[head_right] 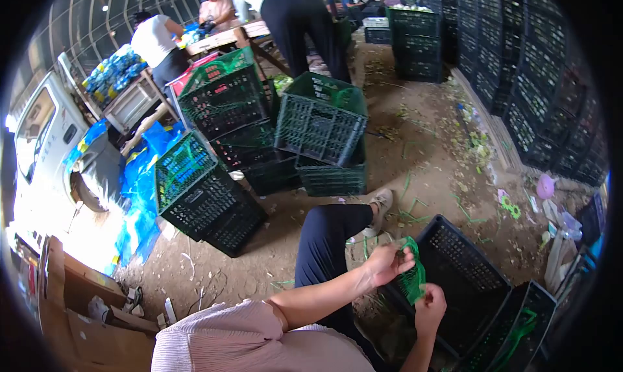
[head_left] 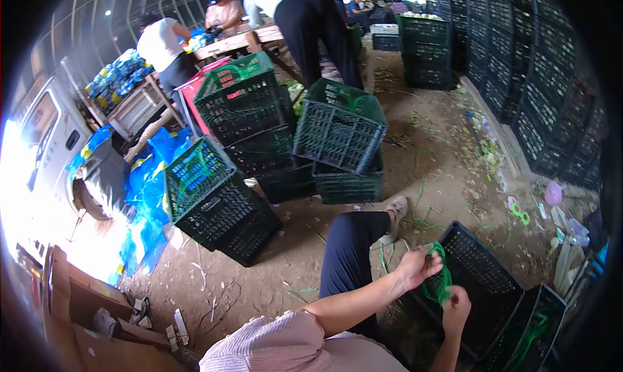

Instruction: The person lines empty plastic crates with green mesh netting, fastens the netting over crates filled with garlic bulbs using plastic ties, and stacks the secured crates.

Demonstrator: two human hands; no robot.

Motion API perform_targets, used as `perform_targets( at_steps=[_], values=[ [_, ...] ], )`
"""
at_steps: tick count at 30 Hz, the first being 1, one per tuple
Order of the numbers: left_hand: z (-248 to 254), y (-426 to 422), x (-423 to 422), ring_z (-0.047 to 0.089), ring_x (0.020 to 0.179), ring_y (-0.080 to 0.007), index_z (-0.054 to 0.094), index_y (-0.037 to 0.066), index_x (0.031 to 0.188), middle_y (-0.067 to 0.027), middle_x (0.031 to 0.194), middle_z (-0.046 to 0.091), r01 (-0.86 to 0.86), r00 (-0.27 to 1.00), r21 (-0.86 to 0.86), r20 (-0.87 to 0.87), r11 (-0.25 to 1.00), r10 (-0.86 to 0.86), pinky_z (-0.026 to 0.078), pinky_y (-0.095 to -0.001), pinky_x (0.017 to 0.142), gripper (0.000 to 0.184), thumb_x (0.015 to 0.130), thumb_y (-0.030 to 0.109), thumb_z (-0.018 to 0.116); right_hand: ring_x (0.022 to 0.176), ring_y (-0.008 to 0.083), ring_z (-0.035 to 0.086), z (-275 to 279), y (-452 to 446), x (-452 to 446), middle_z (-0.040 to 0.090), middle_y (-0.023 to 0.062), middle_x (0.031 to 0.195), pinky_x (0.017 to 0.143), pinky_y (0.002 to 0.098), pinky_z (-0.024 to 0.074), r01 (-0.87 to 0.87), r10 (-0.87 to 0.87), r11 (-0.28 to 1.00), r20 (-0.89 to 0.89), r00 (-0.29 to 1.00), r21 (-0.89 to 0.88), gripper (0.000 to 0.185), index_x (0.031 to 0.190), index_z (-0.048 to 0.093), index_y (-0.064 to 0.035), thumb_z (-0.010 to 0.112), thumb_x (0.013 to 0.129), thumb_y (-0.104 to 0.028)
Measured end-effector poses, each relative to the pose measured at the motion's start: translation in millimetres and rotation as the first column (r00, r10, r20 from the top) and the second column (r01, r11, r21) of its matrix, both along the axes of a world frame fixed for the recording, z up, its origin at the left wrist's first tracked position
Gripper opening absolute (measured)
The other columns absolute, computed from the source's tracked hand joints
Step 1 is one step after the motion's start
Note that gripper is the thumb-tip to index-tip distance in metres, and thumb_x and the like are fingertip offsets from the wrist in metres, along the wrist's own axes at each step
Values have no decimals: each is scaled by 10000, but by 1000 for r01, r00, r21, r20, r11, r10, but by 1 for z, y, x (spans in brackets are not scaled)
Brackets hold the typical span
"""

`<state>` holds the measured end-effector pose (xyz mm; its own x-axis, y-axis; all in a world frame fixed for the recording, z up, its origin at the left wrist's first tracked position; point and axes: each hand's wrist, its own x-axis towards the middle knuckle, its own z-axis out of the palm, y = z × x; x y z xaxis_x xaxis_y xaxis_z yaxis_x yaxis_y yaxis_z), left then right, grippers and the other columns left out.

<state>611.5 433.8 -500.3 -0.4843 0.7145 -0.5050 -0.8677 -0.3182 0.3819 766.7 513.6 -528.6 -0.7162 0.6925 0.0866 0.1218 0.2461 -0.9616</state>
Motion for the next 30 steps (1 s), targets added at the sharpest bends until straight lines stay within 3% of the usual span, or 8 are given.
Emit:
perform_targets(
  at_steps=[4,7,9,15,18,24,26,30],
  values=[
    [-5,0,-19,475,583,-119,444,85,859,-5,658,460,27,956,-102,-287,994,-56,397,-274,489,94,868,166,397,691,154,456,-12,-4,0,431,38,733,632,269,404,-135,103,984,-245,964,-118,92,710,457,-26,378,698,20],
    [-25,17,13,498,552,-212,418,55,856,-71,645,474,-509,96,-94,-994,856,-52,402,-335,497,98,851,152,433,700,146,435,6,-31,-15,427,45,790,711,303,421,-139,-218,678,-378,900,-722,99,772,448,-35,373,710,-15],
    [-25,14,24,520,596,-367,393,49,889,-179,638,502,-440,181,-309,-950,843,-254,402,-409,526,125,843,154,445,799,153,458,-4,-37,-15,430,49,871,763,348,434,-249,-50,709,-399,916,-660,147,899,414,-44,407,768,-111],
    [-31,8,32,530,566,-349,376,74,878,-149,575,509,-323,-375,-451,-747,832,-549,396,-421,472,177,790,189,477,942,164,489,-12,-38,-2,430,63,1048,732,328,463,-314,92,644,-337,937,-697,394,1107,359,-54,528,801,-236],
    [-36,11,41,521,529,-307,390,62,846,-106,565,483,-151,-178,-485,-844,861,-506,402,-370,487,126,794,145,469,860,146,517,-3,-31,0,485,53,968,653,276,466,-210,58,661,-230,971,-720,307,1034,444,-49,567,785,-179],
    [-18,-4,-4,504,877,-170,526,80,889,-64,880,522,-160,183,-398,-911,903,-369,400,-321,800,155,816,187,440,626,69,447,-66,52,30,470,-8,747,542,212,389,304,-298,951,-82,951,65,88,828,521,-36,530,807,-121],
    [24,-10,-17,510,793,-106,502,86,940,-1,831,527,193,544,-325,-750,926,-376,428,-267,708,203,768,171,569,676,89,497,-44,77,50,506,24,796,561,212,425,397,-515,791,-158,842,-465,168,952,494,-63,541,819,-154],
    [1,-1,-31,412,585,-54,488,57,1040,47,620,442,303,-58,-641,-751,706,-657,359,-196,551,387,717,188,657,596,154,582,-21,121,90,557,75,704,519,274,505,414,-759,600,-323,565,-685,157,901,463,-49,542,809,-148]
  ],
)
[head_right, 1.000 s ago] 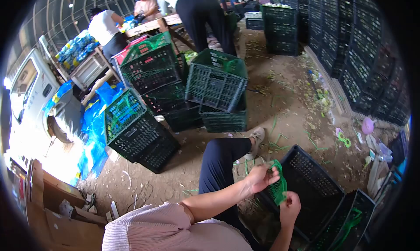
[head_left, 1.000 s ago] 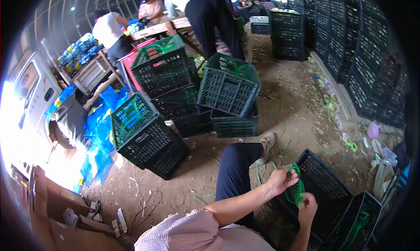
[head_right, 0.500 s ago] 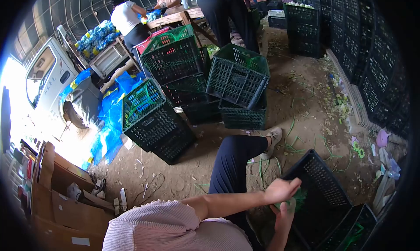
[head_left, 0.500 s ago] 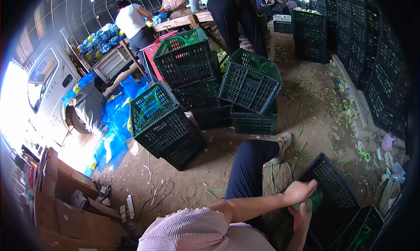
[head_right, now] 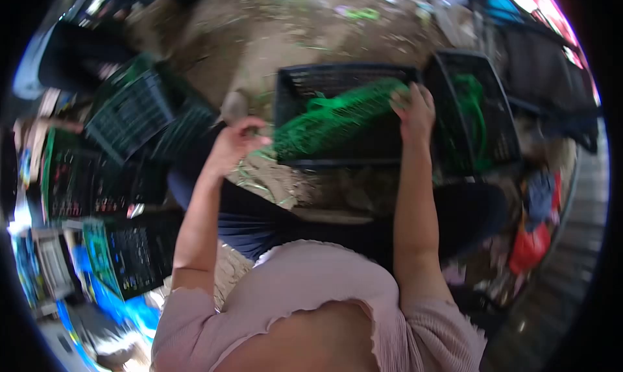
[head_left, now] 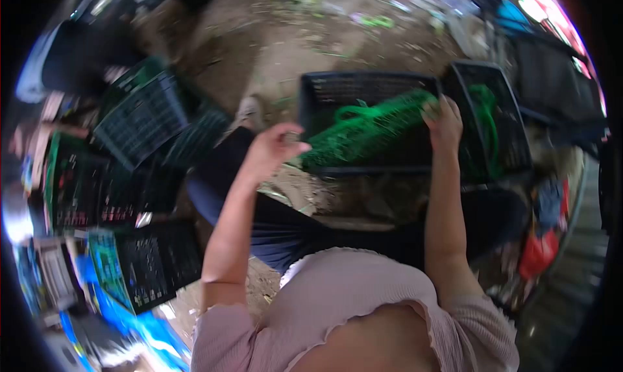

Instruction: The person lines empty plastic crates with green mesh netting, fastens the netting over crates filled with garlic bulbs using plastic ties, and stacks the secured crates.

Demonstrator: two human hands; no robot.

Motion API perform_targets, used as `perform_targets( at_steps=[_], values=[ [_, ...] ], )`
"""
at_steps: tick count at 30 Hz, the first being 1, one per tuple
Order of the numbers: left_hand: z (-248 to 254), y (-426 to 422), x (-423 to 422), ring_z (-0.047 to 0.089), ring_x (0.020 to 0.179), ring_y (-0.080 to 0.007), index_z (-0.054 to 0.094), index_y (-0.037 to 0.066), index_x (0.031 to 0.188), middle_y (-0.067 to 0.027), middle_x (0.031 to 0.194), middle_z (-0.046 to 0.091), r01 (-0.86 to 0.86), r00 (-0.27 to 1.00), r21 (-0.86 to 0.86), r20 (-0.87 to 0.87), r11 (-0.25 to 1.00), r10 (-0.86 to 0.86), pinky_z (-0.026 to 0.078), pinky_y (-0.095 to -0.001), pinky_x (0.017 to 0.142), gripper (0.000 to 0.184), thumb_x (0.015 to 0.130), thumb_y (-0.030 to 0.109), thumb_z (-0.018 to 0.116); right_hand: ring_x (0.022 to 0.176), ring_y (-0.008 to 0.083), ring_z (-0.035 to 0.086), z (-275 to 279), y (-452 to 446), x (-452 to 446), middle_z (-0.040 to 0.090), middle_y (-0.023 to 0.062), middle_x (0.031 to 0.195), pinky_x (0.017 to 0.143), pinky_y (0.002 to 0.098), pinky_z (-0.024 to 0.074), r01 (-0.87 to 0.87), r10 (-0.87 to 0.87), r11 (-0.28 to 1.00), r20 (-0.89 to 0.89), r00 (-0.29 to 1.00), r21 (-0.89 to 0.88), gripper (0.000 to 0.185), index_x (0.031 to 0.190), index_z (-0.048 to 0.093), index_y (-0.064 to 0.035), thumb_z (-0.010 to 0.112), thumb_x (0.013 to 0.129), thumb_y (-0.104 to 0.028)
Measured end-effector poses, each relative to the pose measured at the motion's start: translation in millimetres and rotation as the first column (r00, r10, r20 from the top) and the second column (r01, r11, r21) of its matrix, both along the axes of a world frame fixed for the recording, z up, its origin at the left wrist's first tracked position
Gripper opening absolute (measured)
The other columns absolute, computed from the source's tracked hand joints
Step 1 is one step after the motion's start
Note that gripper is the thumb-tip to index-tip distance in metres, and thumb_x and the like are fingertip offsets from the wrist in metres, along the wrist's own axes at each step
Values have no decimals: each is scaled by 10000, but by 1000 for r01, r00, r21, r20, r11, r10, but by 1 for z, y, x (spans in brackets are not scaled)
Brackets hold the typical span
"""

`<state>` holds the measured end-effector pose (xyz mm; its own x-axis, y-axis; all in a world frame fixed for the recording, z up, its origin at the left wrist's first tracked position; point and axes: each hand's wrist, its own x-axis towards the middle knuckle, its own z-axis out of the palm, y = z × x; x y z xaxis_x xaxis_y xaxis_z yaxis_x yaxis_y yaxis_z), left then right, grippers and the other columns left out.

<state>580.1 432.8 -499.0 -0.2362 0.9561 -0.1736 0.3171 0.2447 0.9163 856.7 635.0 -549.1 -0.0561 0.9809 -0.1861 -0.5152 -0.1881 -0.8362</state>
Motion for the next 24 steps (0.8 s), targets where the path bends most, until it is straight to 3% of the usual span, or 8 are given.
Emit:
perform_targets(
  at_steps=[3,5,7,11,15,19,22,24],
  values=[
    [-56,18,-45,377,485,-40,548,64,944,46,521,371,-112,951,65,-284,992,126,325,-204,433,198,775,166,553,511,109,508,35,-7,20,499,29,630,462,247,456,4,-2,1000,-85,996,24,112,876,464,-65,523,820,-143],
    [-47,30,-63,351,419,-44,526,109,763,58,509,331,-597,700,-172,366,784,613,262,-194,346,68,813,139,490,452,71,417,47,-7,30,423,-13,570,411,219,381,-56,64,996,-129,990,69,87,863,466,-79,510,828,-145],
    [-65,38,-102,227,345,-63,424,140,618,59,475,253,-766,352,-195,669,612,654,157,-215,295,211,827,128,451,409,36,304,52,-17,52,325,-52,522,370,192,283,-149,168,979,-141,976,137,64,849,467,-92,495,835,-148],
    [-74,35,-170,207,321,-85,364,144,601,53,420,212,-859,89,-298,715,418,693,132,-235,301,247,845,167,392,379,24,220,54,-12,101,272,-81,495,346,184,178,-88,93,996,343,935,-28,120,814,495,-99,483,843,-214],
    [-50,40,-200,183,324,-103,340,126,574,32,413,220,-675,192,-232,861,700,470,147,-228,314,271,834,192,372,366,37,223,75,4,140,267,-75,453,348,199,186,-388,466,882,615,636,-267,272,719,545,-63,453,853,-282],
    [-46,33,-203,187,316,-78,423,100,600,39,408,222,-566,141,-131,957,814,252,149,-221,290,246,825,184,367,424,72,376,58,25,174,398,-27,506,409,208,333,-151,135,988,261,956,40,291,669,476,-88,428,874,-290],
    [-31,25,-147,198,316,-60,491,76,771,51,443,242,-444,473,-28,842,896,261,141,-208,276,258,846,301,390,558,130,518,51,30,164,510,38,613,533,254,465,418,-413,908,97,906,-35,263,704,465,-86,412,883,-271],
    [-21,2,-119,255,339,-24,512,59,908,79,478,308,-32,807,1,590,999,25,161,-192,294,304,803,344,528,624,163,554,38,52,184,539,64,664,596,289,493,447,-446,894,44,894,-32,259,710,461,-77,402,886,-258]
  ],
)
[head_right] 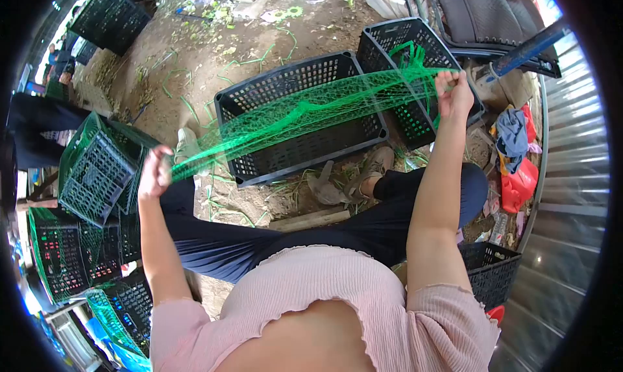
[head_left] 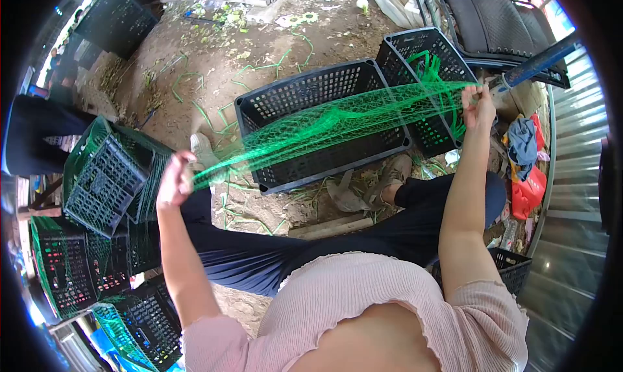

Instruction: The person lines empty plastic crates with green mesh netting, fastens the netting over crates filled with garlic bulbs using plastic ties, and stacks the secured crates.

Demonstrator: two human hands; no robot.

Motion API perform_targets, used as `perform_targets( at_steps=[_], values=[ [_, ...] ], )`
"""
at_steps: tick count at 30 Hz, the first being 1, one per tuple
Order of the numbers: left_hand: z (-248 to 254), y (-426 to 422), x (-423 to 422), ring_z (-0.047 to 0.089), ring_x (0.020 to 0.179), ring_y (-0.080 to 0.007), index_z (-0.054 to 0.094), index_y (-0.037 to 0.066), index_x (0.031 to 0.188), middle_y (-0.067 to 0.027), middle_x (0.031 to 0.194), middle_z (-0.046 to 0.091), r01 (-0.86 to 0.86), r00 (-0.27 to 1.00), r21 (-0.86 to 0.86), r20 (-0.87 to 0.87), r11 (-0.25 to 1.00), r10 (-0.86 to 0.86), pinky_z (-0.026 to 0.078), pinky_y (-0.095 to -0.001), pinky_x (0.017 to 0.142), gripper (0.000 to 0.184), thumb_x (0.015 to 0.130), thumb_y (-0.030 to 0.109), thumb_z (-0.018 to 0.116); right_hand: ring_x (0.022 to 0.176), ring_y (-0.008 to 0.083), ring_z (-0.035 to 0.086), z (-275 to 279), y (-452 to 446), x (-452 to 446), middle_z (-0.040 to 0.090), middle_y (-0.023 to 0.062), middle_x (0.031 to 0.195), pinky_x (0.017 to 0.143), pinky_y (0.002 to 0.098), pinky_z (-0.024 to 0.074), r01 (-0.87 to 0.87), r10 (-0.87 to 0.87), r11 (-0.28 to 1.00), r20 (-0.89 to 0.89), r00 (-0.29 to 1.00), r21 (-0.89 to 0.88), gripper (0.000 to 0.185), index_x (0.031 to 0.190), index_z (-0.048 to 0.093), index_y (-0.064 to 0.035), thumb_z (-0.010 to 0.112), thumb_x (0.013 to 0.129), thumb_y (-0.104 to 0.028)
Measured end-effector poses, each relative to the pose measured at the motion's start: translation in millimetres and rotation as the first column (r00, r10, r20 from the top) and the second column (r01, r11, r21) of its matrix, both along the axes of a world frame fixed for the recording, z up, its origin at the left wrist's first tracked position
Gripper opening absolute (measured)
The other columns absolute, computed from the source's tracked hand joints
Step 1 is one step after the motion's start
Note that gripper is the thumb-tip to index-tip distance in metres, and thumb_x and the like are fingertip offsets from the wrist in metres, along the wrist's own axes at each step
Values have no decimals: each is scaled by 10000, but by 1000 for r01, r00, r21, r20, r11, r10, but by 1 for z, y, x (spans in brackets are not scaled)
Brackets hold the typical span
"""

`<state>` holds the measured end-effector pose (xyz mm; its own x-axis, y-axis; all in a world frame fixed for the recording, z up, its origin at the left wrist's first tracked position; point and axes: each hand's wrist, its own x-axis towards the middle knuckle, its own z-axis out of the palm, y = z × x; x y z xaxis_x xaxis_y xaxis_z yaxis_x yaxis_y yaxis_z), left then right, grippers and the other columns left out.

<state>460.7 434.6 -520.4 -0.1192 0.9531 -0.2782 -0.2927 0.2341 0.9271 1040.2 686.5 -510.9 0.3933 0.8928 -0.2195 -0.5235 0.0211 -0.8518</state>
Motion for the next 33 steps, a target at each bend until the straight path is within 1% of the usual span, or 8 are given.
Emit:
perform_targets(
  at_steps=[5,8,11,15,23,28,29,33],
  values=[
    [7,-12,3,234,375,-13,550,85,908,82,509,320,117,687,-712,-446,692,-574,145,-184,335,215,758,234,591,445,78,375,13,39,48,407,-31,551,413,211,356,-187,223,955,-142,964,229,224,719,458,-102,390,891,-228],
    [-10,-18,-47,240,371,-31,481,135,723,66,549,329,-276,952,-426,-247,862,183,160,-181,300,128,824,212,473,397,24,264,41,28,41,319,-54,537,333,178,198,-539,537,840,48,842,67,157,787,478,-105,428,867,-231],
    [-18,1,-69,260,377,-67,452,138,685,44,550,356,-685,670,-322,74,653,739,189,-188,303,231,865,274,406,453,39,364,79,-16,3,393,-37,566,401,180,304,-665,715,655,579,393,-357,198,924,517,-58,520,809,-219],
    [-15,23,-75,227,360,-82,431,133,635,40,501,305,-746,472,-305,386,592,793,172,-192,311,291,869,300,386,710,80,515,50,-26,-19,589,29,759,705,220,392,-617,689,404,669,-280,-675,200,800,629,-23,604,733,-209],
    [-11,18,-17,165,310,-55,454,102,605,74,405,210,-131,985,-453,42,882,167,137,-199,295,537,797,592,351,571,119,485,-16,13,-24,516,32,655,496,244,409,-130,138,983,52,989,-133,193,718,413,-98,424,867,-221],
    [-31,-6,-38,241,313,-54,412,152,622,40,455,307,-607,727,-79,346,791,593,195,-192,280,329,838,401,410,367,53,259,-45,46,-8,310,-44,485,344,185,201,-431,437,893,20,899,-131,219,675,399,-117,472,840,-241],
    [-30,-8,-52,218,321,-65,452,135,681,41,460,301,-287,835,306,544,908,81,191,-207,281,273,838,355,412,368,50,251,-36,42,-11,306,-51,485,346,186,193,-543,583,797,103,806,-263,219,676,418,-114,494,826,-255],
    [-22,9,-64,160,329,-54,388,102,1213,26,486,228,-409,801,356,581,840,144,137,-194,280,400,862,291,378,366,36,225,4,18,-32,289,-77,473,352,198,168,-721,911,410,288,294,-558,235,697,494,-92,556,782,-302]
  ],
)
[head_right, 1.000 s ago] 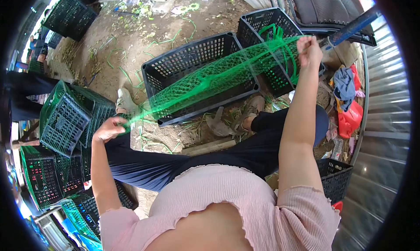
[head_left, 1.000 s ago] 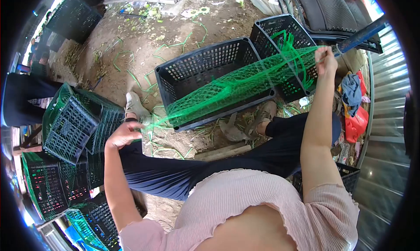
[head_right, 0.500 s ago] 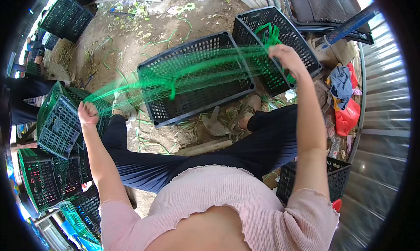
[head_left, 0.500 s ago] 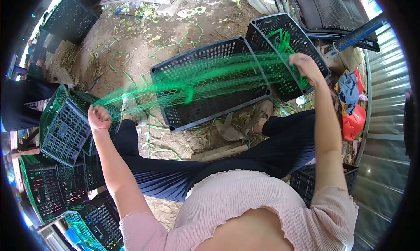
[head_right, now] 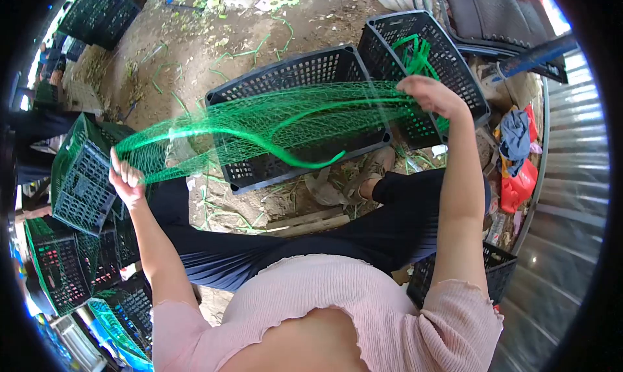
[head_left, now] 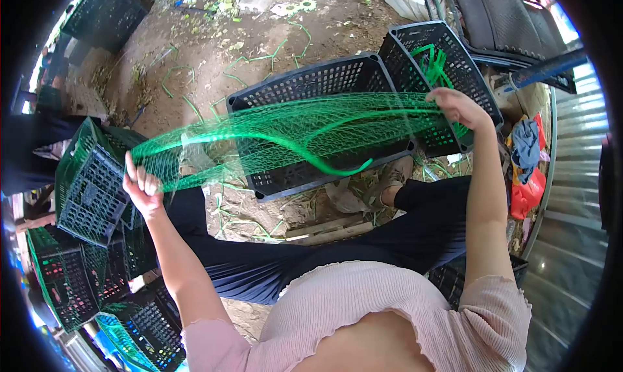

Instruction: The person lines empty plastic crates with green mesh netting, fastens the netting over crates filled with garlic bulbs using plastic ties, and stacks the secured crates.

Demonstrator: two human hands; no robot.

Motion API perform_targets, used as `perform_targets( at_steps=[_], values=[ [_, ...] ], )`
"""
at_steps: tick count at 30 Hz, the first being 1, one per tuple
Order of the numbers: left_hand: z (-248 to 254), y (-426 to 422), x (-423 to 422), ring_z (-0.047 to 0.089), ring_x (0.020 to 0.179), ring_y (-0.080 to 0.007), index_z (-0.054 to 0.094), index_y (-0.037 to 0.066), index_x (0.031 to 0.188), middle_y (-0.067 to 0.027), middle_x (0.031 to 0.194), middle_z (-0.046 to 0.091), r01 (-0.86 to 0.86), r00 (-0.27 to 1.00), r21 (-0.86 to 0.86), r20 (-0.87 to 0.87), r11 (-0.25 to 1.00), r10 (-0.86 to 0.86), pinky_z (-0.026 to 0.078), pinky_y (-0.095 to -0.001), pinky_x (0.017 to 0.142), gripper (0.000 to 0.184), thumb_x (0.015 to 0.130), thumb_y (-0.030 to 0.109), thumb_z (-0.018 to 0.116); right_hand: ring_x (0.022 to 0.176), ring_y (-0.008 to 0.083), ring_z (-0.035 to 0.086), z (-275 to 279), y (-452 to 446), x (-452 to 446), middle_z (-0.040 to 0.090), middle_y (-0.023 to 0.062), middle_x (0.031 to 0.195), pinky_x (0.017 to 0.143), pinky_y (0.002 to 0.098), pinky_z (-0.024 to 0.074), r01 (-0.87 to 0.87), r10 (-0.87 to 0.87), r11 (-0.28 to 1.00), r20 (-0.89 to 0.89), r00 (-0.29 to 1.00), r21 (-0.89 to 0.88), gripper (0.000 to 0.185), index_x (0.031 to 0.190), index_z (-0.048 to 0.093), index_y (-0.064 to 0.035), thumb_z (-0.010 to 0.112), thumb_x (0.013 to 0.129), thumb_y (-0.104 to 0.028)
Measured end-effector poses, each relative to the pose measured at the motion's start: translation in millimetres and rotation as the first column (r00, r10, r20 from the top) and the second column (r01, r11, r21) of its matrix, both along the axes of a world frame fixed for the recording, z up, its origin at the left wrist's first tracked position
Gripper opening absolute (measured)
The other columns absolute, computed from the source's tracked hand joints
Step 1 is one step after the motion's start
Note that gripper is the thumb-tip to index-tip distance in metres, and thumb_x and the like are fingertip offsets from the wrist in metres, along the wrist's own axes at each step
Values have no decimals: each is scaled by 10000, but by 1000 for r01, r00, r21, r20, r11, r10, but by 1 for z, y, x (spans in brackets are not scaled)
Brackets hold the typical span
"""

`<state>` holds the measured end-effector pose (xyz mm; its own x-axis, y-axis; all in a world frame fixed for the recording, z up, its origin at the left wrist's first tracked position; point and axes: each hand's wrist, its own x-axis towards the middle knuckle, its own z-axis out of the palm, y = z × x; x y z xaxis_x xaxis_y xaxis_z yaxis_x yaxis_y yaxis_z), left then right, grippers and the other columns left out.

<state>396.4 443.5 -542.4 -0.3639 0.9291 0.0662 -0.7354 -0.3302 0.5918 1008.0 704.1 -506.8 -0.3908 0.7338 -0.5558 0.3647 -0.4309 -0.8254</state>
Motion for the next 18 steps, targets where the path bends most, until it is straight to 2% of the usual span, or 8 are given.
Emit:
perform_targets(
  at_steps=[1,4,6,8,11,14,15,18],
  values=[
    [-8,7,-7,154,324,-53,198,146,1327,24,481,212,79,997,-16,-9,997,-79,135,-193,278,508,869,289,364,366,32,219,3,-2,-6,283,-82,468,352,203,163,-111,109,993,38,993,33,243,708,514,-83,565,774,-312],
    [-14,38,13,148,311,-63,171,192,1333,20,475,229,147,989,-171,22,974,-145,147,-198,277,561,842,340,398,368,29,214,-10,19,-19,290,-80,472,354,213,159,-19,-34,989,357,934,144,263,744,547,-66,554,780,-326],
    [-36,53,8,163,312,-69,190,218,1329,13,485,253,219,975,-194,66,956,-210,145,-199,277,590,820,411,416,363,45,229,-51,52,-14,324,-57,495,353,220,166,216,-273,945,226,935,248,289,707,527,-70,523,797,-345],
    [-43,65,20,178,313,-71,221,226,1320,3,503,312,150,987,-427,112,892,-112,152,-203,278,587,812,442,421,365,52,240,-85,85,-20,344,-44,505,353,223,170,458,-494,844,70,867,279,301,696,518,-75,500,809,-353],
    [-80,76,8,193,308,-66,290,291,1285,6,531,364,207,978,-545,146,812,-151,169,-185,284,573,790,573,353,364,71,261,-116,131,-50,353,-26,499,346,234,190,561,-593,789,73,802,251,300,680,501,-90,476,819,-355],
    [-112,94,-8,195,311,-65,297,270,1283,14,535,371,158,987,-649,134,744,-93,168,-189,285,575,796,572,343,389,107,329,-141,174,-84,429,1,542,365,269,258,466,-534,838,247,809,284,325,693,513,-66,470,815,-364],
    [-121,101,-13,194,312,-63,300,264,1282,17,535,369,143,989,-686,131,714,-72,168,-191,284,569,800,566,338,530,236,523,-165,196,-85,581,97,709,490,347,408,245,-423,884,458,782,398,347,786,577,-30,459,809,-355],
    [-165,120,-32,199,313,-56,346,205,1256,33,525,352,179,983,-758,163,628,-84,171,-189,277,533,815,503,355,807,341,572,-191,219,-102,589,187,928,702,393,446,-241,-274,866,818,505,439,371,907,601,-36,452,804,-359]
  ],
)
